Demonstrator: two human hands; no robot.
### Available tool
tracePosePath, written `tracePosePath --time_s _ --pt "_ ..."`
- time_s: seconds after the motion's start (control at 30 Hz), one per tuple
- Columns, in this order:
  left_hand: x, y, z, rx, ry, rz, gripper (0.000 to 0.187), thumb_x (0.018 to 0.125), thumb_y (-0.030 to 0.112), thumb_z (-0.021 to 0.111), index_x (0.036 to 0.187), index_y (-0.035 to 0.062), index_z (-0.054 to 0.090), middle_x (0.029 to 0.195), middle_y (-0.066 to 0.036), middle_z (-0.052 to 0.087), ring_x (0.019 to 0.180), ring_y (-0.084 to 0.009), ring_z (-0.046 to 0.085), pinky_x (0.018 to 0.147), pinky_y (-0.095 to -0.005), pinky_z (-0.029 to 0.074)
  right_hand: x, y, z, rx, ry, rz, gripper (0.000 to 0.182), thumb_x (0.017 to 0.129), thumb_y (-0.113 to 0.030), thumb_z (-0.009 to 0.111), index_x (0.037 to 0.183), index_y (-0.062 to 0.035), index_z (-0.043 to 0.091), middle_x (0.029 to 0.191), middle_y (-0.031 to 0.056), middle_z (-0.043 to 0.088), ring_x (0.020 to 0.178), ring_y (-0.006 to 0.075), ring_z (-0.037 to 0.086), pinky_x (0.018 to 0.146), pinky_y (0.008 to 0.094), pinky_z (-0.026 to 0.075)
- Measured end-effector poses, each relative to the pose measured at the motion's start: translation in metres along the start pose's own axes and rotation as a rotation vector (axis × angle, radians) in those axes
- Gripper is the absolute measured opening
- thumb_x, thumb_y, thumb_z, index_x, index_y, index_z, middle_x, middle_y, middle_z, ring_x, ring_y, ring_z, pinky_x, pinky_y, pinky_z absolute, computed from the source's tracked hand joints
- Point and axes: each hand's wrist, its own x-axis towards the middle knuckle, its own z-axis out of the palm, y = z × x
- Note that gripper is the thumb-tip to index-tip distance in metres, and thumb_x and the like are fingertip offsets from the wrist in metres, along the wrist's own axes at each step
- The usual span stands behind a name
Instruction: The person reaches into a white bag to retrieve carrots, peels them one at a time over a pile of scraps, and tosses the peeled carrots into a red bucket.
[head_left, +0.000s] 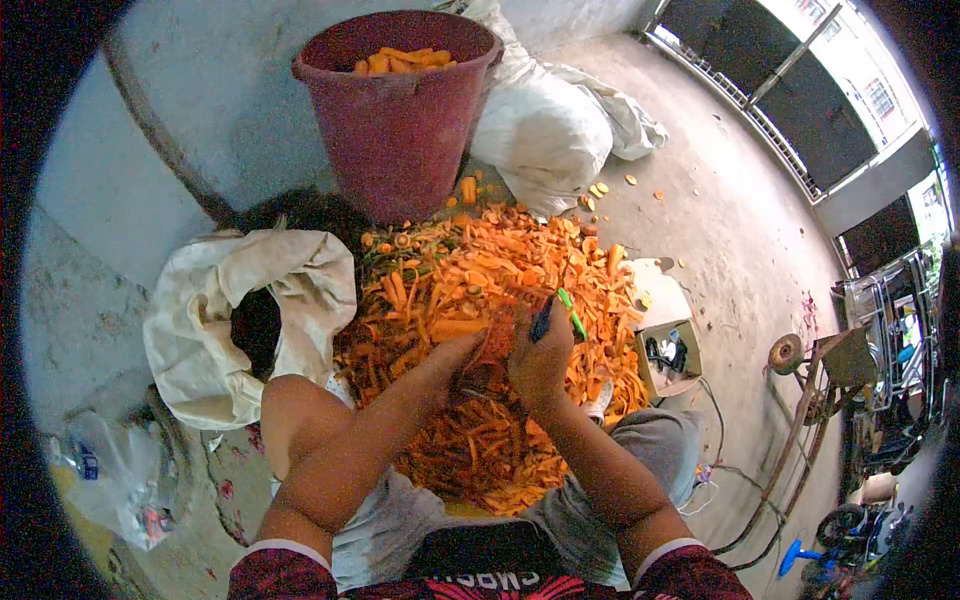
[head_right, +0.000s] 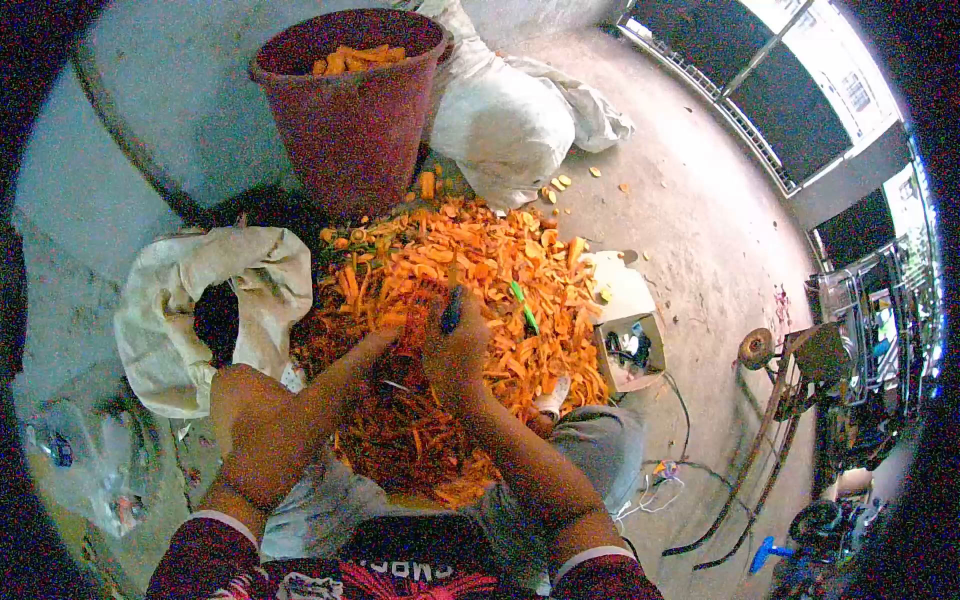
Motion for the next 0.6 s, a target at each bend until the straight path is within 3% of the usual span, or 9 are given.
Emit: tracePosePath --time_s 0.1,0.17,0.23,0.3,0.37,0.43,0.47,0.53,0.6 --pt "0.026 -0.016 -0.016 0.09 -0.091 0.084 0.031 0.081 0.033 0.039 0.088 0.0073 0.054 0.074 -0.003 0.058 0.055 -0.0144 0.055 0.047 -0.0265 0.046 0.006 0.003 -0.005 0.227 -0.084 0.215 0.019 0.08 -0.017 0.044 0.086 0.0007 0.046 0.072 0.0119 0.051 0.063 0.0216 0.049 0.057 0.0301 0.039" --pt "0.044 -0.025 -0.032 0.276 -0.136 0.013 0.032 0.081 0.034 0.04 0.089 0.0069 0.054 0.075 -0.004 0.058 0.057 -0.0144 0.054 0.049 -0.027 0.046 0.035 0.057 -0.015 -0.015 0.067 0.035 0.018 0.08 -0.016 0.044 0.083 0.001 0.047 0.069 0.011 0.05 0.059 0.0192 0.048 0.055 0.0297 0.038" --pt "0.044 -0.028 -0.034 0.306 -0.205 -0.05 0.031 0.081 0.034 0.041 0.09 0.0068 0.053 0.076 -0.004 0.057 0.057 -0.0144 0.054 0.051 -0.0272 0.046 0.056 0.093 -0.032 -0.301 0.275 0.206 0.016 0.079 -0.017 0.047 0.08 -0.0013 0.047 0.064 0.01 0.05 0.055 0.0249 0.047 0.051 0.0323 0.038" --pt "0.029 -0.023 -0.026 0.181 -0.297 -0.099 0.03 0.08 0.033 0.042 0.09 0.0071 0.053 0.076 -0.005 0.057 0.057 -0.0145 0.054 0.051 -0.0271 0.046 0.061 0.118 -0.041 -0.25 0.318 0.22 0.017 0.079 -0.018 0.046 0.081 -0.0011 0.046 0.063 0.0092 0.05 0.055 0.0231 0.047 0.052 0.0318 0.038" --pt "0.013 -0.012 -0.016 0.169 -0.173 -0.092 0.029 0.08 0.032 0.043 0.09 0.0074 0.053 0.075 -0.005 0.057 0.055 -0.0148 0.054 0.05 -0.0273 0.046 0.06 0.112 -0.04 -0.176 0.337 0.201 0.017 0.079 -0.018 0.046 0.082 -0.0011 0.046 0.063 0.0082 0.049 0.055 0.0206 0.046 0.052 0.031 0.038" --pt "0.01 -0.009 -0.011 0.105 -0.103 -0.056 0.027 0.079 0.032 0.044 0.088 0.0078 0.053 0.075 -0.005 0.057 0.054 -0.0151 0.054 0.049 -0.0274 0.046 0.053 0.062 -0.032 -0.08 0.322 0.149 0.018 0.08 -0.019 0.046 0.082 -0.0016 0.047 0.063 0.0071 0.049 0.056 0.0174 0.046 0.052 0.03 0.037" --pt "0.011 -0.008 -0.009 0.05 -0.095 -0.021 0.027 0.079 0.031 0.043 0.087 0.0081 0.053 0.074 -0.004 0.057 0.054 -0.0153 0.054 0.048 -0.0274 0.047 0.047 0.038 -0.029 0.123 0.218 0.234 0.017 0.08 -0.019 0.045 0.084 -0.0025 0.048 0.065 0.0048 0.05 0.057 0.0131 0.045 0.051 0.0273 0.037" --pt "0.009 -0.003 -0.004 0.02 -0.083 -0.006 0.026 0.079 0.031 0.043 0.086 0.0085 0.054 0.074 -0.004 0.058 0.054 -0.0154 0.054 0.049 -0.0275 0.047 0.029 0.034 -0.011 0.384 0.007 0.263 0.018 0.081 -0.018 0.045 0.089 -0.0032 0.049 0.071 0.0045 0.052 0.06 0.0119 0.046 0.053 0.0255 0.038" --pt "-0.001 0.005 0.002 0.065 -0.073 -0.047 0.027 0.079 0.032 0.042 0.085 0.0088 0.054 0.073 -0.003 0.058 0.057 -0.0154 0.055 0.051 -0.0275 0.047 0.008 -0.001 -0.012 0.341 -0.087 0.298 0.022 0.08 -0.022 0.047 0.09 -0.0024 0.048 0.067 0.0053 0.049 0.059 0.0139 0.049 0.055 0.0243 0.04"
